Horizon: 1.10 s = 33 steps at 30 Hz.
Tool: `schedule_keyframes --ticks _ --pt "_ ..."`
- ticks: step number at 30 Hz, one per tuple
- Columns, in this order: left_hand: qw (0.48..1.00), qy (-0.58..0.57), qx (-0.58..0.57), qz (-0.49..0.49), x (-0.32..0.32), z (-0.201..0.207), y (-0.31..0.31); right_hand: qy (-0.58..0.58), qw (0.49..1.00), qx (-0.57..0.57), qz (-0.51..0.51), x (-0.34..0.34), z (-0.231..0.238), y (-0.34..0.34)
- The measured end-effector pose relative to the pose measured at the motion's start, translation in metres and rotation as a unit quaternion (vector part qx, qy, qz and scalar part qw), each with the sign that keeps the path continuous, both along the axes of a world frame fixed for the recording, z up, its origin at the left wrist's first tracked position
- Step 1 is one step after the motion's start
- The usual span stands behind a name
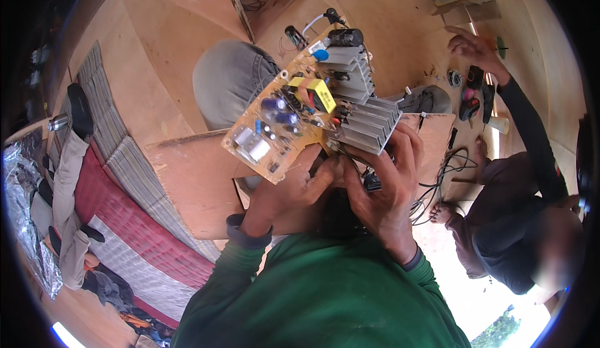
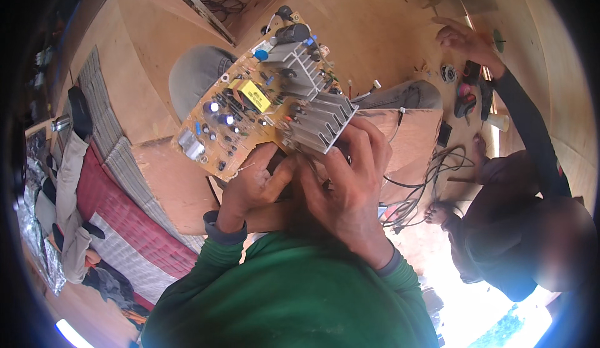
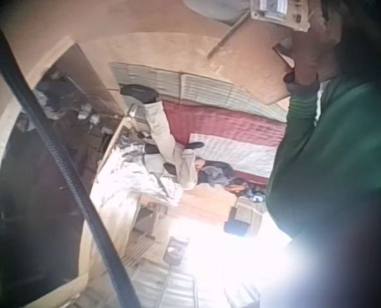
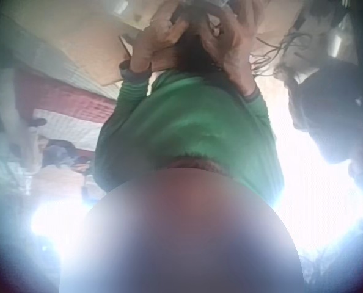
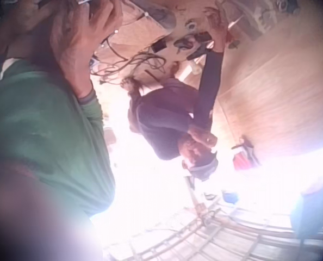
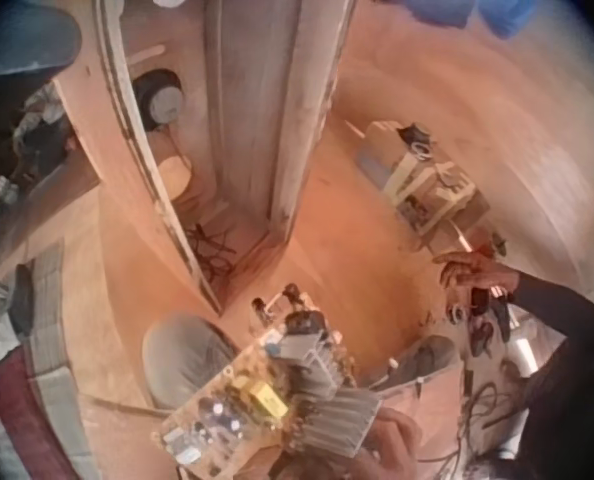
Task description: The person works on a circuit board, connecting wires and adjusting components. They then pick up a black plastic casing, inspect it, and place it back down.
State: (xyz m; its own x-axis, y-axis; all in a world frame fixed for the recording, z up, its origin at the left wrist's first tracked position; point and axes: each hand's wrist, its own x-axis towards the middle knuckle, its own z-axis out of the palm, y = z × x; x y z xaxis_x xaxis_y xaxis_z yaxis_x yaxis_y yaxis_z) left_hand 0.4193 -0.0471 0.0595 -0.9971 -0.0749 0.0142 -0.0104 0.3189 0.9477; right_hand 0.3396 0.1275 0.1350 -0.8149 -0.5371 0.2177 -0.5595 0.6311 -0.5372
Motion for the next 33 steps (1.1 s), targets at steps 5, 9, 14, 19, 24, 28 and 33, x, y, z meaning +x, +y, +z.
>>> schedule_keyframes --ticks 5,9,14,19,24,28,33 --pt "0.971 0.107 -0.214 -0.015 0.008 -0.011 0.003 -0.004 1.0 0.001 0.004 0.0 -0.006 0.0" --pt "0.914 0.193 -0.357 -0.025 0.012 -0.016 0.003 -0.005 1.0 0.0 -0.004 0.001 -0.009 -0.001" --pt "0.965 0.103 -0.239 0.007 0.012 -0.016 0.007 -0.02 1.0 -0.021 -0.01 0.0 -0.015 0.0" --pt "0.93 0.162 -0.33 -0.02 0.015 -0.022 0.009 -0.031 0.999 -0.035 -0.02 0.001 -0.021 0.0" --pt "0.879 0.222 -0.42 -0.036 0.016 -0.033 0.013 -0.029 0.998 -0.043 -0.033 0.003 -0.025 0.0" --pt "0.942 0.196 -0.271 -0.001 0.014 -0.034 0.016 -0.025 0.997 -0.059 -0.032 0.002 -0.027 0.001" --pt "0.935 0.206 -0.287 0.017 0.009 -0.028 0.019 -0.045 0.997 -0.059 -0.033 0.001 -0.025 0.001"
